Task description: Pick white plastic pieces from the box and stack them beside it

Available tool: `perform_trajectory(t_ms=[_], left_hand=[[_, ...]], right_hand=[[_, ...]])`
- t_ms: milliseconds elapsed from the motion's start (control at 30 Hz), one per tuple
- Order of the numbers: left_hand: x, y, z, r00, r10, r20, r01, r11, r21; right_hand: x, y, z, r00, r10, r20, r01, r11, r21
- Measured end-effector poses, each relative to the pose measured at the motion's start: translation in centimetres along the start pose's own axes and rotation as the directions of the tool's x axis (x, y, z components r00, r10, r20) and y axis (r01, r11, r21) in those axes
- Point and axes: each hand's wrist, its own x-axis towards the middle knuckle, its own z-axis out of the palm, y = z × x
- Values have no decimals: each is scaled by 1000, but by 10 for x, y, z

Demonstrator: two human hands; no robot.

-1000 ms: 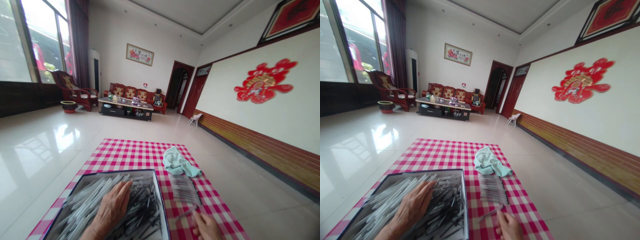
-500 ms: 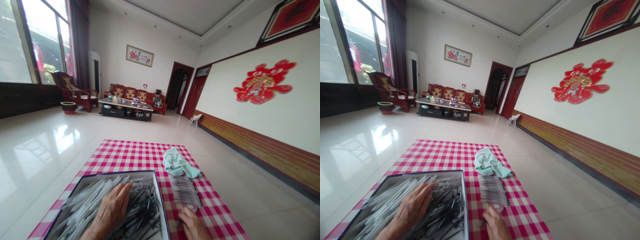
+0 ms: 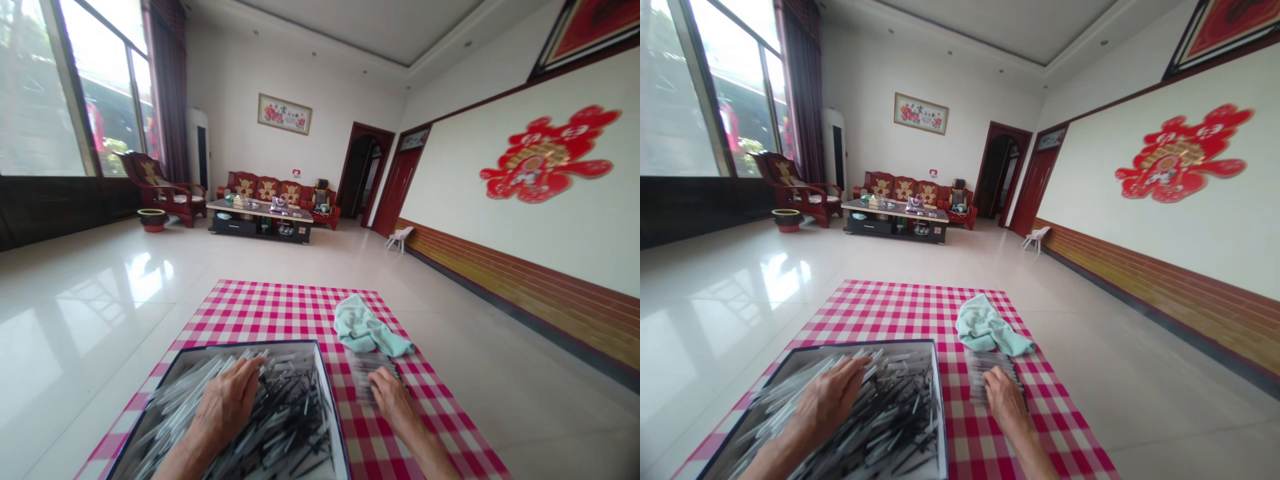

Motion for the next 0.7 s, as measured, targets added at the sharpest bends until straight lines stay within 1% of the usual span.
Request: perform_trajectory(t_ms=[133, 200, 233, 300, 333, 400, 433, 467, 500, 533, 567, 633, 700], left_hand=[[-9, 2, -10, 994, -28, 105, 27, 1000, 8], [-18, 4, -11, 992, -19, 129, 20, 1000, -5], [-23, 4, -11, 991, -10, 136, 11, 1000, -12], [-31, 5, -8, 992, 17, 127, -15, 1000, -18], [-34, 6, -7, 993, 39, 114, -37, 999, -14], [-38, 7, -4, 993, 87, 83, -87, 996, -12], [-39, 8, -3, 992, 104, 73, -103, 995, -15], [-39, 8, -2, 991, 115, 62, -114, 993, -22], [-38, 9, -2, 992, 118, 47, -117, 993, -27], [-38, 9, -1, 993, 116, 26, -116, 993, -28], [-37, 9, -1, 994, 112, 2, -112, 993, -26], [-36, 9, -1, 994, 100, -46, -101, 995, -15], [-35, 8, -1, 993, 92, -71, -93, 996, -7]], right_hand=[[-4, 6, 6, 999, -1, -46, 3, 1000, 28], [-4, -2, 3, 996, -10, -94, 16, 998, 66], [-3, -11, 0, 993, -20, -118, 32, 995, 98], [-1, -39, -10, 989, -55, -139, 81, 979, 188], [1, -58, -16, 989, -85, -121, 112, 963, 245], [3, -100, -25, 987, -156, -29, 155, 919, 362], [3, -120, -28, 979, -201, 23, 174, 894, 412], [3, -140, -29, 960, -266, 87, 199, 867, 456], [2, -157, -27, 929, -344, 133, 241, 839, 488], [1, -171, -24, 886, -426, 181, 285, 810, 513], [1, -182, -19, 856, -477, 200, 319, 792, 521], [0, -197, -5, 824, -526, 210, 369, 780, 506], [0, -203, 7, 816, -542, 203, 388, 772, 503]])
